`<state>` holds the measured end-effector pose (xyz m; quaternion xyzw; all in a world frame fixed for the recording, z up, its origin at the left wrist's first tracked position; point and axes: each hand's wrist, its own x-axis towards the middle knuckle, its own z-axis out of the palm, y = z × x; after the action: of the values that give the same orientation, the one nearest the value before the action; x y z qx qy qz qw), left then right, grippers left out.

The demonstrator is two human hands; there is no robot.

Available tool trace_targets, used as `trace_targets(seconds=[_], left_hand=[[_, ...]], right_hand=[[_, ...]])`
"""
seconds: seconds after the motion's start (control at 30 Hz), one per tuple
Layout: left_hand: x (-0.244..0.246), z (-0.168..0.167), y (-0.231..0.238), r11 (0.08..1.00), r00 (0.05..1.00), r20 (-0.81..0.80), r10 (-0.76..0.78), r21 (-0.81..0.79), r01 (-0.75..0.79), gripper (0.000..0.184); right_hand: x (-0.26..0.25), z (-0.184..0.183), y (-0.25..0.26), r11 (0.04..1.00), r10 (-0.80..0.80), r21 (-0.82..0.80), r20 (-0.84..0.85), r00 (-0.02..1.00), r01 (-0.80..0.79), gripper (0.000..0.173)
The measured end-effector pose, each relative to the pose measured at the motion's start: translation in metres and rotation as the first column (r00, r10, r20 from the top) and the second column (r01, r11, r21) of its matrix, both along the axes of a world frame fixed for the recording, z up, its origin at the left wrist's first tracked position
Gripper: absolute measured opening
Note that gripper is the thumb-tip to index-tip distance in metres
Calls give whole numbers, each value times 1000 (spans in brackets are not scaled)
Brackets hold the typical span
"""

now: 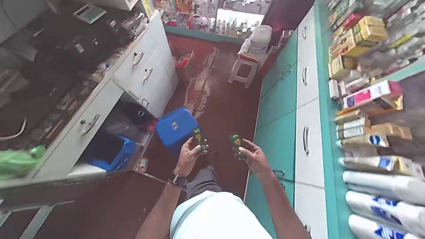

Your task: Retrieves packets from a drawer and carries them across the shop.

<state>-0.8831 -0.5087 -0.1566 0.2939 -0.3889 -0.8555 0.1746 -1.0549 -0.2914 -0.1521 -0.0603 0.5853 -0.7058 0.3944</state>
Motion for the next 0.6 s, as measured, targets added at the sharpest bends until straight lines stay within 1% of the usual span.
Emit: trace_targets(seconds=[0.07, 0.13, 0.17, 0.23, 0.3, 0.37, 0.43, 0.47, 0.53, 0.6], left_hand=[[-70, 17, -35, 1000, 997, -75, -23, 20, 24, 51], [-137, 39, -57, 998, 994, -104, -44, 35, 47, 54], [-171, 52, -69, 997, 991, -113, -71, 30, 75, 54], [-238, 74, -90, 988, 983, -101, -151, 1, 152, 44], [-306, 84, -104, 977, 975, -66, -213, -37, 211, 30], [-374, 83, -117, 959, 959, -43, -281, -38, 280, 20], [-445, 72, -130, 944, 944, -23, -331, -14, 330, 16], [-483, 66, -140, 937, 936, -25, -350, -10, 350, 16], [-554, 52, -168, 929, 929, -26, -369, -21, 369, 15], [-624, 48, -204, 940, 940, -21, -340, -27, 340, 15]], right_hand=[[-67, 15, -20, 999, -29, 28, -29, 999, 29, 47], [-118, 42, -29, 994, -56, 95, -71, 996, 62, 49], [-140, 56, -35, 992, -70, 102, -97, 993, 80, 48], [-181, 74, -43, 991, -112, 61, -132, 985, 121, 43], [-229, 67, -48, 991, -125, 24, -184, 975, 132, 42], [-284, 47, -61, 981, -150, 81, -249, 957, 175, 39], [-345, 34, -84, 951, -205, 169, -278, 938, 258, 34], [-381, 31, -98, 940, -234, 177, -287, 929, 292, 31], [-457, 28, -133, 934, -282, 133, -293, 914, 331, 22], [-545, 35, -181, 943, -303, 50, -279, 911, 328, 15]])
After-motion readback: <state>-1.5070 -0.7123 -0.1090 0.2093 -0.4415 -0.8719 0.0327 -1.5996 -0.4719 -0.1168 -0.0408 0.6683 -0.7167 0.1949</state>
